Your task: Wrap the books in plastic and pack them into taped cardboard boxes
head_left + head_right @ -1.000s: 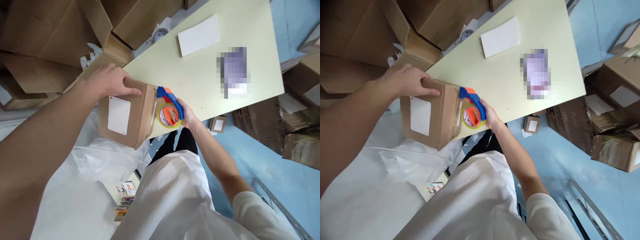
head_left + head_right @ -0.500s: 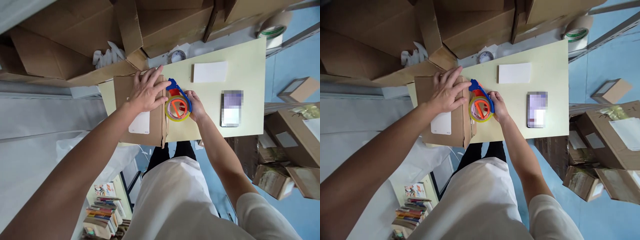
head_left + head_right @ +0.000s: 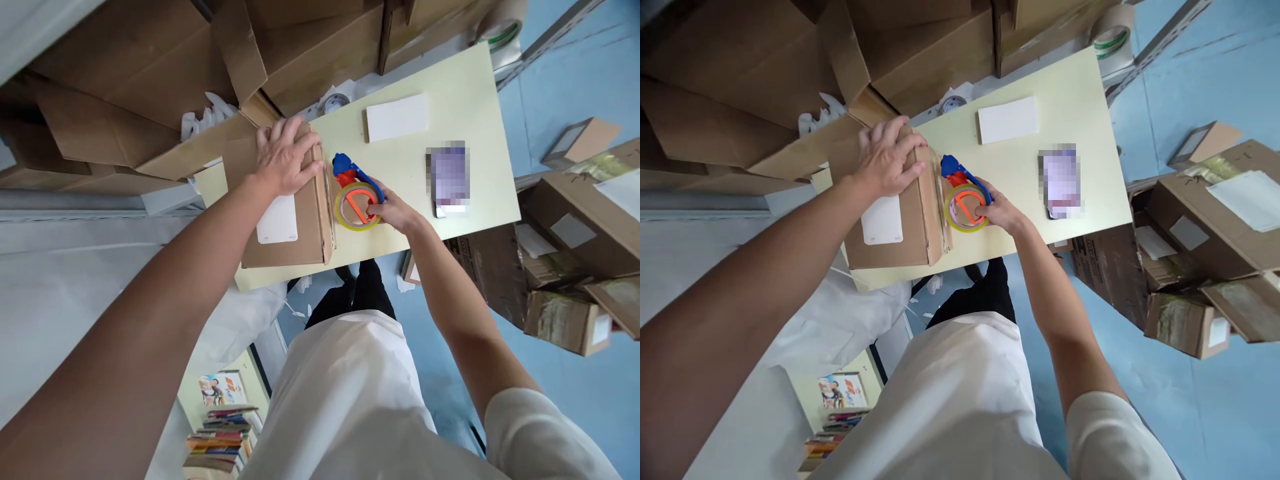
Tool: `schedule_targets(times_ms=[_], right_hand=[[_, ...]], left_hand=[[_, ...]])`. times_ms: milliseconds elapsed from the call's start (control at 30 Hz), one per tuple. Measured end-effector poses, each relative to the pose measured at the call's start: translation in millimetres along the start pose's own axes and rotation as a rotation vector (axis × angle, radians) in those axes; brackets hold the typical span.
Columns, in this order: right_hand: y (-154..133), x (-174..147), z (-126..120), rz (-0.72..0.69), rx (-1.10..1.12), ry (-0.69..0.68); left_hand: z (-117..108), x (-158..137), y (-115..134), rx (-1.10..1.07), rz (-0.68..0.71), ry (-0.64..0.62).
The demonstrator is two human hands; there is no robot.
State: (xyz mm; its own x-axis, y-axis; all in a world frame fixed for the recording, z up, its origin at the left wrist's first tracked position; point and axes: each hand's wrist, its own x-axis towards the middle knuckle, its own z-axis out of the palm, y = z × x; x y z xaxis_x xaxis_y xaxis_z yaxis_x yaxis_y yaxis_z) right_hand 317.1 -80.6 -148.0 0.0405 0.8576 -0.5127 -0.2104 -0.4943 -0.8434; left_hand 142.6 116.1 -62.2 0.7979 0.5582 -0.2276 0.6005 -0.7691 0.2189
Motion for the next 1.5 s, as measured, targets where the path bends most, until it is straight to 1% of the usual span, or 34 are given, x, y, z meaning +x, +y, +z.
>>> schedule_targets(times_ms=[67,133,200,267,300,367,433,467,500,533,567,633,667,700,733,800,833,867,933,1000,1100,1233,1300,1367,1400,1500], right_hand=[[16.1,-33.4,6.1,-0.014,-0.045,0.022],[39.9,-73.4,21.2,-0.013,-0.062,0.034],[67.5,-112.1,46.1,-0.008,-0.041,0.032],[92.9,-141.7,79.0,-0.003,0.008,0.056],[103.0,-151.5,97.2,0.01,0.031,0.081],[115.8,-160.4,132.5,0.03,0.083,0.16],[118.8,-157.3,159.7,0.021,0.108,0.238],[117.1,-152.3,167.6,0.012,0.116,0.272],[113.4,-145.3,170.6,0.005,0.123,0.3],[108.0,-136.3,168.4,0.001,0.135,0.323],[100.7,-125.4,160.7,-0.002,0.15,0.348],[80.6,-97.7,131.4,-0.011,0.184,0.391],[68.2,-81.5,111.7,-0.037,0.184,0.431],[54.8,-64.5,90.5,-0.054,0.174,0.428],[41.1,-47.8,69.3,-0.061,0.163,0.411],[16.2,-18.8,32.5,-0.048,0.148,0.35],[6.6,-8.2,18.9,-0.039,0.138,0.304],[-0.4,-0.9,9.1,-0.033,0.13,0.263],[-5.6,4.1,0.8,-0.026,0.122,0.21],[-1.4,-0.6,3.6,-0.025,0.126,0.205],[14.4,-17.6,16.9,-0.032,0.133,0.254],[45.8,-56.0,44.0,-0.062,0.057,0.346],[65.9,-80.8,67.4,-0.061,0.031,0.349],[85.3,-103.1,98.6,-0.031,0.047,0.352],[93.0,-111.0,115.7,-0.004,0.055,0.325],[103.6,-116.8,163.2,0.067,0.117,0.291]], left_hand=[[1.5,-0.6,-1.3,0.02,0.018,0.029],[3.3,-1.7,-3.4,0.046,0.056,0.066],[5.2,-2.5,-5.4,0.067,0.085,0.093],[7.3,-2.1,-6.1,0.084,0.087,0.091],[8.5,-1.3,-5.8,0.089,0.079,0.084],[10.6,1.3,-4.7,0.089,0.069,0.076],[11.7,3.6,-5.2,0.073,0.049,0.082],[11.4,3.7,-7.1,0.057,0.029,0.088],[10.4,2.6,-10.6,0.032,-0.014,0.09],[8.7,-0.2,-15.5,-0.001,-0.09,0.092],[6.5,-4.8,-21.7,-0.044,-0.191,0.097],[1.4,-19.4,-34.8,-0.142,-0.371,0.083],[-1.1,-28.6,-40.0,-0.166,-0.413,0.066],[-3.1,-37.9,-43.1,-0.161,-0.392,0.043],[-4.4,-46.7,-43.7,-0.135,-0.315,0.013],[-4.3,-59.4,-37.5,-0.055,-0.088,-0.053],[-2.9,-62.4,-31.9,-0.035,0.004,-0.075],[-0.8,-63.3,-25.7,-0.036,0.061,-0.094],[4.7,-60.7,-15.3,-0.066,0.093,-0.091],[10.2,-56.2,-10.7,-0.104,0.08,-0.063],[15.8,-52.6,-12.9,-0.142,0.075,-0.044],[18.3,-52.7,-17.8,-0.118,0.088,-0.041],[19.0,-52.9,-18.7,-0.112,0.088,-0.033],[19.9,-53.0,-19.1,-0.117,0.091,-0.027],[20.2,-52.9,-19.2,-0.12,0.095,-0.024],[20.5,-51.9,-18.9,-0.132,0.101,-0.013]])
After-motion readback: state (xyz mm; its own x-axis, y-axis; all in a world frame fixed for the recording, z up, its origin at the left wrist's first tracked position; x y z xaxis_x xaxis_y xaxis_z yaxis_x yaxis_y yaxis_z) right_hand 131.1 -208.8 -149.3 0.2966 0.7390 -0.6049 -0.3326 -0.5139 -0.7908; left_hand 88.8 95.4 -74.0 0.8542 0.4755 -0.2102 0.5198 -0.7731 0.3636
